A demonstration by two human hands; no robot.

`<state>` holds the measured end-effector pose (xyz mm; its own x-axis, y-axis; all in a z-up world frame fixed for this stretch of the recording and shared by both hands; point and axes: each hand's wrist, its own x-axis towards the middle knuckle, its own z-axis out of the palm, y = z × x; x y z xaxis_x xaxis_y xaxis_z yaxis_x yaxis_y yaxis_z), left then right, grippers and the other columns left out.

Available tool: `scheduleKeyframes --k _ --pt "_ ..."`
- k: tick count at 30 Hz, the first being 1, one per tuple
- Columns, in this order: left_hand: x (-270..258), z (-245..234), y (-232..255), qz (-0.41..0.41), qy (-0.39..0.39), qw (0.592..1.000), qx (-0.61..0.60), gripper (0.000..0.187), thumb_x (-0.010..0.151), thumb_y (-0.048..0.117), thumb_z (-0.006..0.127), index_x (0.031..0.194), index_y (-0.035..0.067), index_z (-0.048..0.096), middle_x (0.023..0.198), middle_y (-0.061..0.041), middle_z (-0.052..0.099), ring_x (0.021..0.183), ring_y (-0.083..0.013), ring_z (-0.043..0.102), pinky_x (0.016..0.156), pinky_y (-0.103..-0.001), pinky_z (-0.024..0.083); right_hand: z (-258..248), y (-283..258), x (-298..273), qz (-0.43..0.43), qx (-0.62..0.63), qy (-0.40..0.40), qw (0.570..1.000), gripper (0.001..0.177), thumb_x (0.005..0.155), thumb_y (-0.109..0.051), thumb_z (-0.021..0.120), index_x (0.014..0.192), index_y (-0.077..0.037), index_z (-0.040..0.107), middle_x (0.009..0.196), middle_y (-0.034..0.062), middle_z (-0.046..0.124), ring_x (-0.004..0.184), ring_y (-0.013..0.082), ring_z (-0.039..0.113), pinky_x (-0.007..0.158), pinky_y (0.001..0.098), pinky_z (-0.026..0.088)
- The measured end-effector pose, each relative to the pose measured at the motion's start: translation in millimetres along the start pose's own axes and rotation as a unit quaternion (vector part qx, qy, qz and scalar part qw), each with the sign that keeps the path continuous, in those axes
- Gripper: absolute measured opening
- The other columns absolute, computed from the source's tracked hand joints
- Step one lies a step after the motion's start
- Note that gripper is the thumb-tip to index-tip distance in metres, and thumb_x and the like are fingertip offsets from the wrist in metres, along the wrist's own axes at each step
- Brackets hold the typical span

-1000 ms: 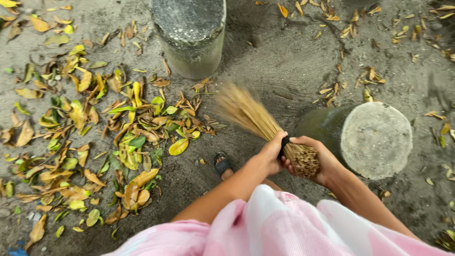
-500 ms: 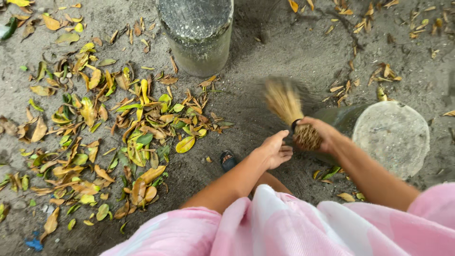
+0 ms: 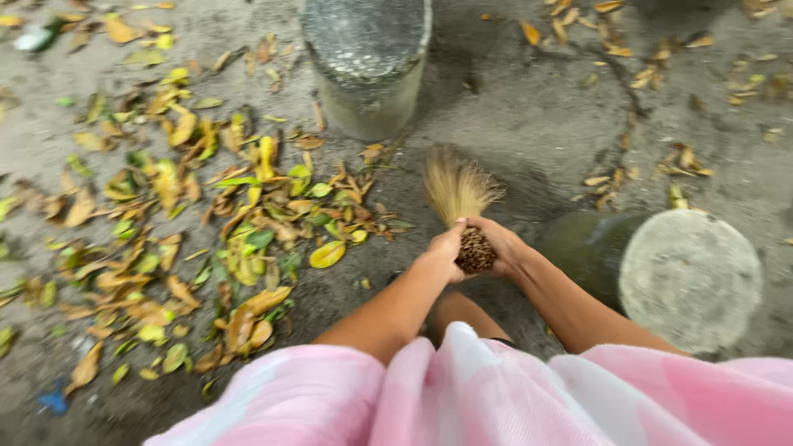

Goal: The person sweeps dry leaves and dirt from a sandy ground area around concrete pillars and a wooden structure using a hand broom.

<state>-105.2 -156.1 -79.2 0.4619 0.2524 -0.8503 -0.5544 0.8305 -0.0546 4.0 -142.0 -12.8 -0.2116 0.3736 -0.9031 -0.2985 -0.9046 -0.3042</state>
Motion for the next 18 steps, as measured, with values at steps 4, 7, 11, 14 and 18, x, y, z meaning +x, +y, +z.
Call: scheduleKeyframes --k 4,7,11,14,18 --pt "-89 -104 48 0.043 -0.088 0.994 -0.037 0.059 0.087 0.042 0.077 0.134 0.012 0.059 0.127 -0.014 0.067 0.120 -0.0345 0.063 0.107 -0.057 0.050 93 28 16 0.001 -0.086 0.030 0.996 0.035 0.091 -0.026 0.072 0.110 0.003 0.065 0.094 0.0148 0.074 0.075 0.0261 0.074 0.068 0.0410 0.064" --pt "-135 -126 46 0.092 -0.043 0.995 0.010 0.057 0.091 0.044 0.077 0.133 0.010 0.057 0.121 -0.013 0.066 0.119 -0.0323 0.064 0.109 -0.053 0.055 120 32 -14 -0.001 -0.127 -0.039 0.991 0.034 0.089 -0.025 0.071 0.110 0.000 0.068 0.092 0.0159 0.074 0.071 0.0269 0.074 0.065 0.0408 0.064" --pt "-133 -112 28 0.127 -0.173 0.976 -0.024 0.062 0.086 0.077 0.065 0.113 0.021 0.070 0.080 -0.002 0.064 0.066 -0.0192 0.056 0.055 -0.035 0.052 121 32 -71 -0.025 -0.118 -0.145 0.982 0.031 0.086 -0.023 0.070 0.109 -0.002 0.068 0.085 0.0164 0.073 0.068 0.0259 0.073 0.058 0.0395 0.063" --pt "-113 -100 9 0.135 -0.152 0.978 0.038 0.059 0.086 0.081 0.055 0.101 0.027 0.072 0.070 0.002 0.063 0.055 -0.0158 0.055 0.043 -0.031 0.044 115 30 -103 -0.034 -0.133 -0.071 0.988 0.026 0.086 -0.025 0.066 0.107 -0.010 0.065 0.082 0.0139 0.072 0.067 0.0253 0.069 0.058 0.0413 0.060" --pt "-93 -79 -2 0.078 -0.243 0.967 0.012 0.053 0.094 0.070 0.060 0.088 0.019 0.067 0.072 0.001 0.067 0.059 -0.0183 0.065 0.047 -0.034 0.055 102 33 -98 0.045 -0.004 -0.063 0.997 0.034 0.090 -0.032 0.061 0.096 0.001 0.064 0.077 0.0161 0.068 0.064 0.0297 0.069 0.060 0.0438 0.063"
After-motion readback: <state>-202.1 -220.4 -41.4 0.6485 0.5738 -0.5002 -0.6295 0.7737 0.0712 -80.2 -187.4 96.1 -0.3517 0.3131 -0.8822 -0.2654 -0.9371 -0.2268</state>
